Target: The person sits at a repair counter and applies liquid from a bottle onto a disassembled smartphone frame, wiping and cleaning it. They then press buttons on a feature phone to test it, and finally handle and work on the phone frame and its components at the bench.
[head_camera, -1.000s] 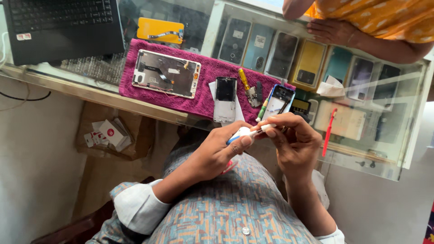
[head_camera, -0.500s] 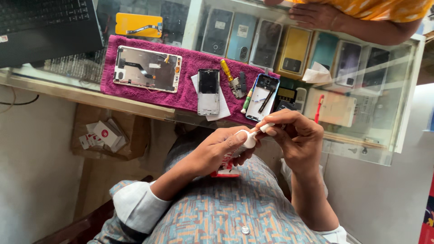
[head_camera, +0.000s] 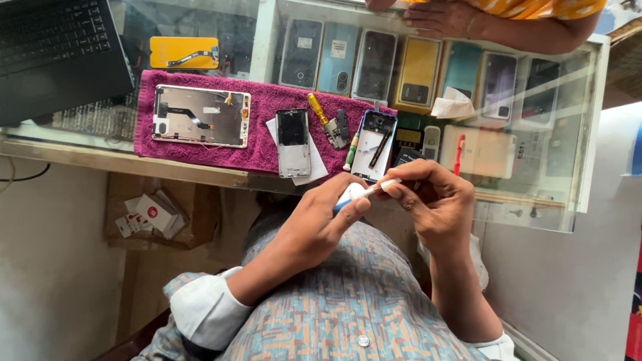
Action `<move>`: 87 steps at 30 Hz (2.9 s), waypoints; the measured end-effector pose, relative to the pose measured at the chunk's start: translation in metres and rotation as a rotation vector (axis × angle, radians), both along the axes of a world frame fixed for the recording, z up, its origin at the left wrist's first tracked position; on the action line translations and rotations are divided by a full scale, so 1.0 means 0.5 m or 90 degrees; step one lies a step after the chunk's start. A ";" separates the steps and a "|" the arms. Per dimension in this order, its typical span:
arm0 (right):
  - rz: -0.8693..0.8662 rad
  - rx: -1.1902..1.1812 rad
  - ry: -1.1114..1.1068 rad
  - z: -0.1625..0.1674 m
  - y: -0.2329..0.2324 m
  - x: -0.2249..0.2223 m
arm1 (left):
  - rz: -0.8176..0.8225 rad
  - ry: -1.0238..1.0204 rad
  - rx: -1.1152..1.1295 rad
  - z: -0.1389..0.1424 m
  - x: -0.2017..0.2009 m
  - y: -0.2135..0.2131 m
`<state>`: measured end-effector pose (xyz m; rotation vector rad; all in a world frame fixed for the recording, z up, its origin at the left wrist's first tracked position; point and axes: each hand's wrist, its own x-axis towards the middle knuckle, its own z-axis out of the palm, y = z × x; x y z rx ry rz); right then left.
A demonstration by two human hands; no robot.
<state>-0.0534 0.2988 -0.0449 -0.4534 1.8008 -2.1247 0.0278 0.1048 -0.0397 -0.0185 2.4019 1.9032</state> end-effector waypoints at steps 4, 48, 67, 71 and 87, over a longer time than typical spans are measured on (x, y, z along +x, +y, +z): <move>-0.031 0.005 -0.005 -0.011 -0.004 0.003 | 0.022 0.077 -0.115 0.013 -0.011 0.005; 0.183 -0.636 -0.588 -0.179 -0.020 -0.104 | 0.306 -0.250 0.490 -0.343 -0.069 -0.086; 0.128 -0.612 -0.495 -0.212 0.003 -0.098 | 0.252 -0.183 0.195 -0.326 -0.128 -0.056; 0.115 -0.594 -0.493 -0.204 -0.006 -0.096 | 0.247 -0.185 0.179 -0.328 -0.122 -0.056; 0.324 -0.461 -0.498 -0.179 0.006 -0.067 | 0.283 -0.096 0.222 -0.325 -0.107 -0.070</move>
